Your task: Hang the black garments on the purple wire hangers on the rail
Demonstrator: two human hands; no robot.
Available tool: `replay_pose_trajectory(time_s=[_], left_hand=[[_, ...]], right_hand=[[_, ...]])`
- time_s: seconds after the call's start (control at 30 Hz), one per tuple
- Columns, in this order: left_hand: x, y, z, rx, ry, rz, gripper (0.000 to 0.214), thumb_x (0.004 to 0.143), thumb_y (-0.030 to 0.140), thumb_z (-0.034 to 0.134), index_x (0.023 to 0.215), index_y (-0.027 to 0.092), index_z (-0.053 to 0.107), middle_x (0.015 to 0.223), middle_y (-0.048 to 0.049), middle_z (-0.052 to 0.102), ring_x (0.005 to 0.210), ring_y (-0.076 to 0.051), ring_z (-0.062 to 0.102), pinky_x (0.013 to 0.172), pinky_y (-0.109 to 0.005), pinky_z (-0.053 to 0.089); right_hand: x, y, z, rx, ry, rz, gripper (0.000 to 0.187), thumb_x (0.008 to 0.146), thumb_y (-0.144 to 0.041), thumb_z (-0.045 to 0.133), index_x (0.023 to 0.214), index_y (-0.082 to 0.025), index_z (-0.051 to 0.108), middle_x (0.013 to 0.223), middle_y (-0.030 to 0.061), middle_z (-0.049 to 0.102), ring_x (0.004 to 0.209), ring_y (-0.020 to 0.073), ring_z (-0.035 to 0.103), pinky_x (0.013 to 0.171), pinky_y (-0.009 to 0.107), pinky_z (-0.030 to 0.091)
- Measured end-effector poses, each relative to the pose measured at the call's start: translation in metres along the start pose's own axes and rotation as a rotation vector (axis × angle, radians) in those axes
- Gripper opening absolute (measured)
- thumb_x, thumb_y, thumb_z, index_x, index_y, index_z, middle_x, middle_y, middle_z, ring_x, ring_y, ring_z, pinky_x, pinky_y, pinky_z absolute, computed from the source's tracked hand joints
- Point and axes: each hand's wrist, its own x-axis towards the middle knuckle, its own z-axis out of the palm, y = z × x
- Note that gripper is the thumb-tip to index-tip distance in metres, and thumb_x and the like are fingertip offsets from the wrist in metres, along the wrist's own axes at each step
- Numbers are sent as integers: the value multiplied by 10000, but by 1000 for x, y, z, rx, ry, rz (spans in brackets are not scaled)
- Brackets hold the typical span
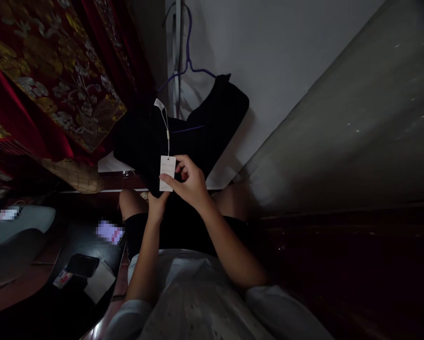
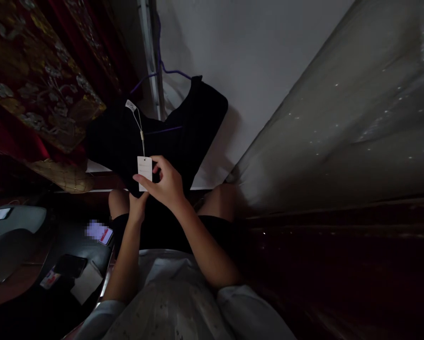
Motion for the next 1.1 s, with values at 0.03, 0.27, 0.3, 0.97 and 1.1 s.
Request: replay_pose_trajectory(time_s=[0.03, 0.27, 0.3, 0.97, 1.1], left_hand=[[-1, 1, 0, 18, -2, 20, 594, 683, 293, 869, 1221, 108, 700, 1236, -135, 742, 1222, -303, 686, 1079, -374, 540], [-1, 9, -13, 47, 115, -10, 425, 772, 320, 846, 1127, 121, 723, 1201, -132, 756, 1196, -292, 704, 1102, -403, 542], [-1, 11, -14, 53, 128, -14, 406, 777, 317, 847, 1112, 121, 727, 1183, -130, 761, 1183, -291, 710, 1092, -402, 551], [9, 30, -28, 163, 216, 57, 392, 743, 313, 893, 1058, 119, 763, 1136, -129, 775, 1129, -315, 726, 1052, -433, 583], [0, 32, -24, 173, 201, 61, 419, 745, 286, 894, 1109, 136, 750, 1162, -118, 770, 1159, -312, 717, 1074, -436, 570]], right_hand=[[4, -4, 0, 9, -21, 16, 348, 794, -462, 804, 1031, -233, 693, 888, 17, 655, 688, 129, 528, 634, 287, 440], [29, -1, -38, 420, 124, 96, 309, 846, -453, 758, 1050, -227, 708, 851, 17, 675, 696, 130, 605, 592, 254, 496], [39, 2, -45, 391, 178, 64, 318, 855, -472, 745, 1057, -230, 702, 838, 11, 663, 665, 120, 585, 556, 242, 471], [8, 69, -38, -13, -200, 206, 418, 958, -595, 552, 896, -197, 666, 850, 58, 676, 807, 196, 635, 777, 347, 491], [8, 85, -10, 131, -255, 254, 296, 974, -442, 555, 807, -205, 614, 722, 2, 629, 697, 144, 587, 685, 282, 437]])
